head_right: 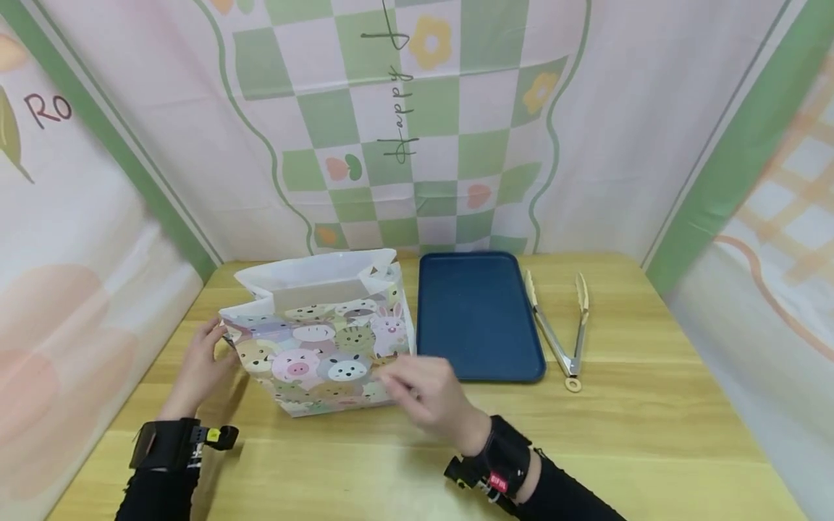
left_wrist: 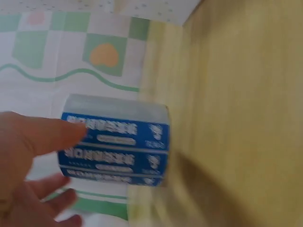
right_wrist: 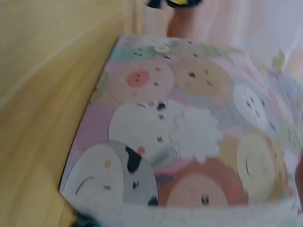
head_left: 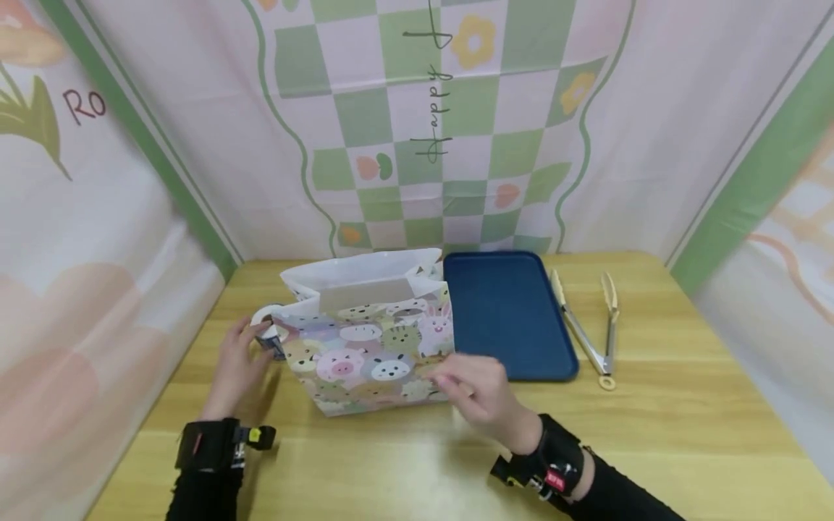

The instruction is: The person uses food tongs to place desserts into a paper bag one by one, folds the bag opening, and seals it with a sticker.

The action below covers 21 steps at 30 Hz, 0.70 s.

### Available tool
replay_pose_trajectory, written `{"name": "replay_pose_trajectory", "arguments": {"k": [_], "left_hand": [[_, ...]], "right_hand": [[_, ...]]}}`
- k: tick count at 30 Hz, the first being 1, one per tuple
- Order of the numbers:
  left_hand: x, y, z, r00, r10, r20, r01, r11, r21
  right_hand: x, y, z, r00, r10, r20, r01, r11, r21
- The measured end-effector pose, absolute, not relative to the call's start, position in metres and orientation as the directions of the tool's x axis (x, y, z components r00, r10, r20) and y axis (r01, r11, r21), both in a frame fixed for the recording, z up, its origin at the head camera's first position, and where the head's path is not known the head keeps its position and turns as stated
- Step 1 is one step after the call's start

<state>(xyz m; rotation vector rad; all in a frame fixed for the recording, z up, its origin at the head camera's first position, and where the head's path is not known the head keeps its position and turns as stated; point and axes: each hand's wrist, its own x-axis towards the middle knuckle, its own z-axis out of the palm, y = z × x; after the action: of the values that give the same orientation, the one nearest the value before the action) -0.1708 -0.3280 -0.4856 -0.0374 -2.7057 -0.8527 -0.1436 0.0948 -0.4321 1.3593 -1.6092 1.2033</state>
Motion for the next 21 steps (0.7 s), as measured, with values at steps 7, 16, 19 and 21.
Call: {"name": "replay_pose_trajectory", "arguments": {"k": [7, 16, 19, 21], "left_hand": [[-0.174, -0.325, -0.483, -0.967, -0.047, 0.251, 0.088, 0.862, 0.499], [-0.146, -0.319, -0.480, -0.960, -0.050, 0.276, 0.099, 0.861, 0.500], [-0.129, -0.314, -0.482, -0.971, -0.047, 0.234, 0.082, 0.856, 0.510], [-0.118, -0.310, -0.483, -0.973, -0.044, 0.225, 0.080, 0.855, 0.512]], "right_hand": [[-0.122, 0.064, -0.439, -0.287, -0.703, 0.651, -0.929, 0.039, -0.367], [-0.113, 0.029, -0.443, -0.488, -0.761, 0.428, -0.785, 0.167, -0.597], [-0.113, 0.020, -0.453, -0.543, -0.749, 0.379, -0.725, 0.191, -0.662], [-0.113, 0.014, -0.459, -0.564, -0.755, 0.334, -0.697, 0.219, -0.683]]}}
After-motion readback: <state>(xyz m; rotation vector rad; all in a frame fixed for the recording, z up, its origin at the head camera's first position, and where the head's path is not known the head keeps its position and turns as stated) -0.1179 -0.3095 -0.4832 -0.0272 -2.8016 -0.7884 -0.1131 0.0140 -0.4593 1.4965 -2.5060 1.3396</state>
